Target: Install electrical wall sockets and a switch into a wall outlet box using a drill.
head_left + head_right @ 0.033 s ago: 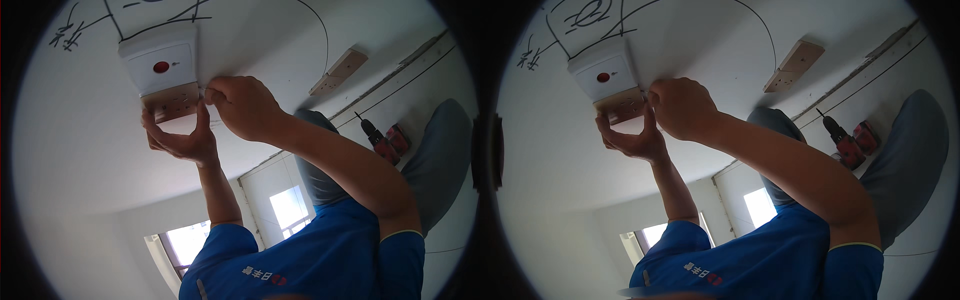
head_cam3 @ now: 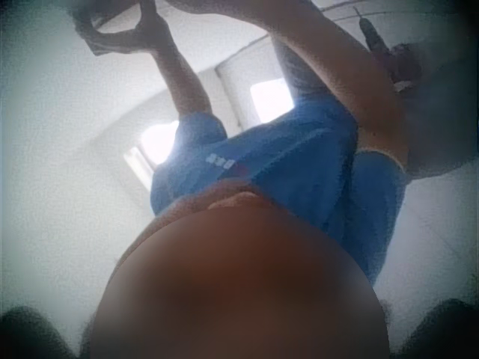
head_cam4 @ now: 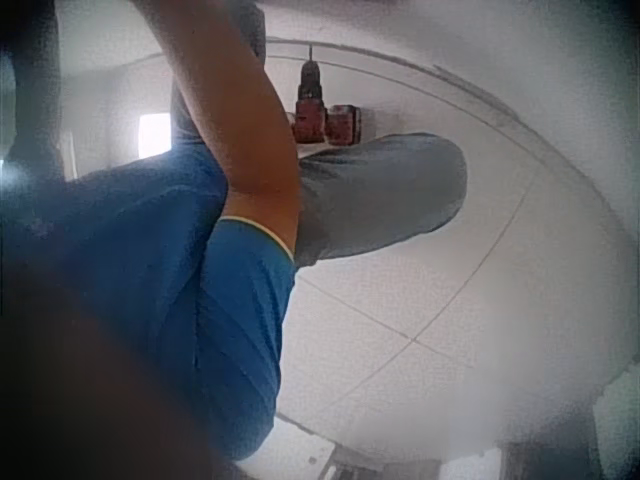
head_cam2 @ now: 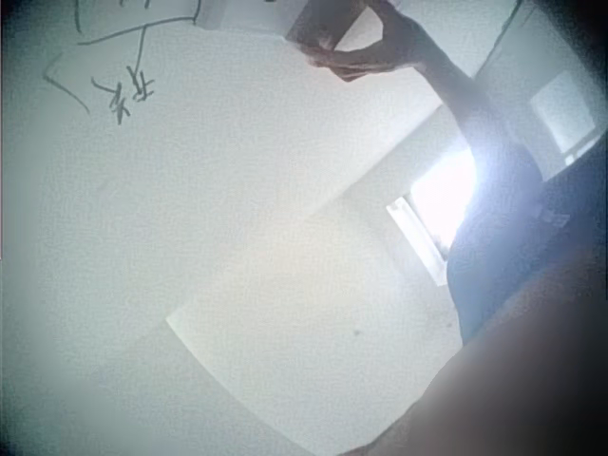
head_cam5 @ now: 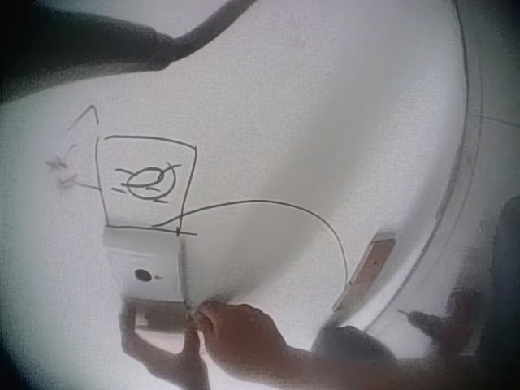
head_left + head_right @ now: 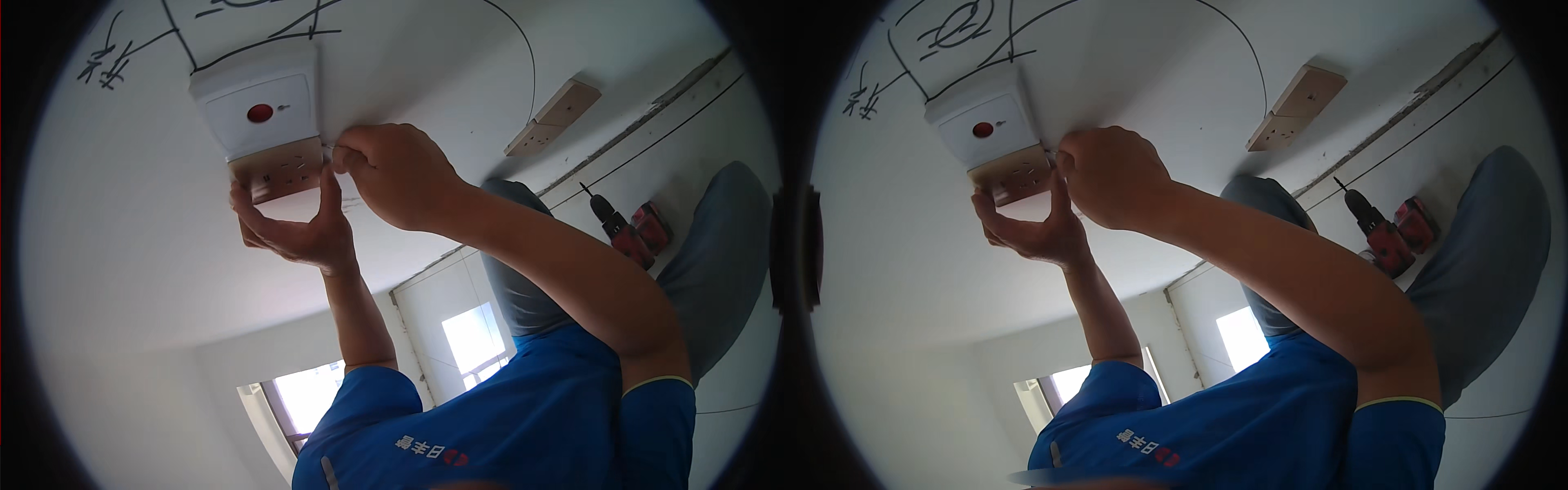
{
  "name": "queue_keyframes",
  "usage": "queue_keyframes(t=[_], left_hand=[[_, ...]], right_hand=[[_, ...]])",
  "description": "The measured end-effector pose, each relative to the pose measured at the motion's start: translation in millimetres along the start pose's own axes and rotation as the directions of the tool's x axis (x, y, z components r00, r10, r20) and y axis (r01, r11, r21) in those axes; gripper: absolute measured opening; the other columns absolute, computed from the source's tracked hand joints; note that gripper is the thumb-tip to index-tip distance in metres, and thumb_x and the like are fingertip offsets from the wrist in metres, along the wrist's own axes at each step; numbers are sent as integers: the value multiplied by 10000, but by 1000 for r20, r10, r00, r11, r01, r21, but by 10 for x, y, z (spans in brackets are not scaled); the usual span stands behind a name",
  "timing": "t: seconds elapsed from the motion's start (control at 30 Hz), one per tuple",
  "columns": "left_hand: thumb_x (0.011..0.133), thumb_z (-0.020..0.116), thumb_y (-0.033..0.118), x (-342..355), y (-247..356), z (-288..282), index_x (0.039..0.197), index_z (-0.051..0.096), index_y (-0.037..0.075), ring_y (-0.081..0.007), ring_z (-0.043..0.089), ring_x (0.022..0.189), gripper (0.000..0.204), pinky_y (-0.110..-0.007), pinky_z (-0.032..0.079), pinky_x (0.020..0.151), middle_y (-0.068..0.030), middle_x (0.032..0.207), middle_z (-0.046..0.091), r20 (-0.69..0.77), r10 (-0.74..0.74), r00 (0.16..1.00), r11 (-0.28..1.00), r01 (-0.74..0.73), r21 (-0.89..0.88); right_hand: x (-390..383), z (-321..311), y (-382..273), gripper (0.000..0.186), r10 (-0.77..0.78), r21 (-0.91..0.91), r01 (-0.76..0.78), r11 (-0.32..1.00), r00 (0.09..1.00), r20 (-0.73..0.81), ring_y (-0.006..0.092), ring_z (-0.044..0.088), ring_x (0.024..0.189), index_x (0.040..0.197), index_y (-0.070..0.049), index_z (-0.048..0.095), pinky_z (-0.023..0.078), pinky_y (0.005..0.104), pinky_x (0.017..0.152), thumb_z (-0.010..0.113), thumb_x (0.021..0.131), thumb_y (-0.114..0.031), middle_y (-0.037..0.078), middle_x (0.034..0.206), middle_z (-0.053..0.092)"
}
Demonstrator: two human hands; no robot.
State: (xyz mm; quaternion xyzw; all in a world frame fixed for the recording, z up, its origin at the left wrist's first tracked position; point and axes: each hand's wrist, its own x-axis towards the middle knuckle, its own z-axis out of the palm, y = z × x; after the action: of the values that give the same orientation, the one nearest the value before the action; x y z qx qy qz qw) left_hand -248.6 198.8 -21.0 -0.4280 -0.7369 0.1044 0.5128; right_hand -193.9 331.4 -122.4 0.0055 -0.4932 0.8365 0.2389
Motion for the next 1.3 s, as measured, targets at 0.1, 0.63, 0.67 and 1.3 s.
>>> queue_keyframes(t=[0.1, 0.63, 0.67, 1.3], left_hand=[[675, 955, 383, -6, 0, 4, 1534, 370, 87, -310, 415, 1310, 1081, -456, 433, 1055, -109, 1390, 511, -9, 8, 1000, 1000, -8, 13], [703, 942, 395, -28, 13, 65, 1542, 332, 52, -304, 435, 1284, 1093, -460, 416, 1041, -117, 1400, 497, -21, 18, 1000, 997, -16, 73], [704, 942, 393, -30, 23, 60, 1542, 330, 53, -307, 434, 1279, 1092, -464, 404, 1045, -117, 1401, 499, -9, 16, 1000, 996, -16, 90], [673, 939, 175, -717, 366, -511, 1543, 291, 8, -240, 530, 1120, 1098, -401, 561, 931, -158, 1370, 346, 432, -233, 872, 575, 481, -662]], right_hand=[[17, -48, -15, 261, -3, -54, 6, 999, 998, 65, 326, 725, 746, 964, -15, 718, 581, 449, 756, 532, 975, -197, 145, 808, 735], [11, 130, -45, 310, -178, -292, 141, 946, 979, -101, 266, 679, 548, 785, -66, 685, 533, 373, 531, 685, 960, -321, 90, 620, 673], [46, 120, -13, 346, -215, -339, 166, 926, 970, -114, 255, 671, 533, 757, -73, 684, 523, 363, 513, 702, 952, -359, 79, 601, 663], [-889, -1059, 445, 235, 59, -443, -73, 893, 997, -46, 270, 564, 612, 1055, -46, 594, 461, 373, 595, 518, 1061, -268, 142, 734, 559]])
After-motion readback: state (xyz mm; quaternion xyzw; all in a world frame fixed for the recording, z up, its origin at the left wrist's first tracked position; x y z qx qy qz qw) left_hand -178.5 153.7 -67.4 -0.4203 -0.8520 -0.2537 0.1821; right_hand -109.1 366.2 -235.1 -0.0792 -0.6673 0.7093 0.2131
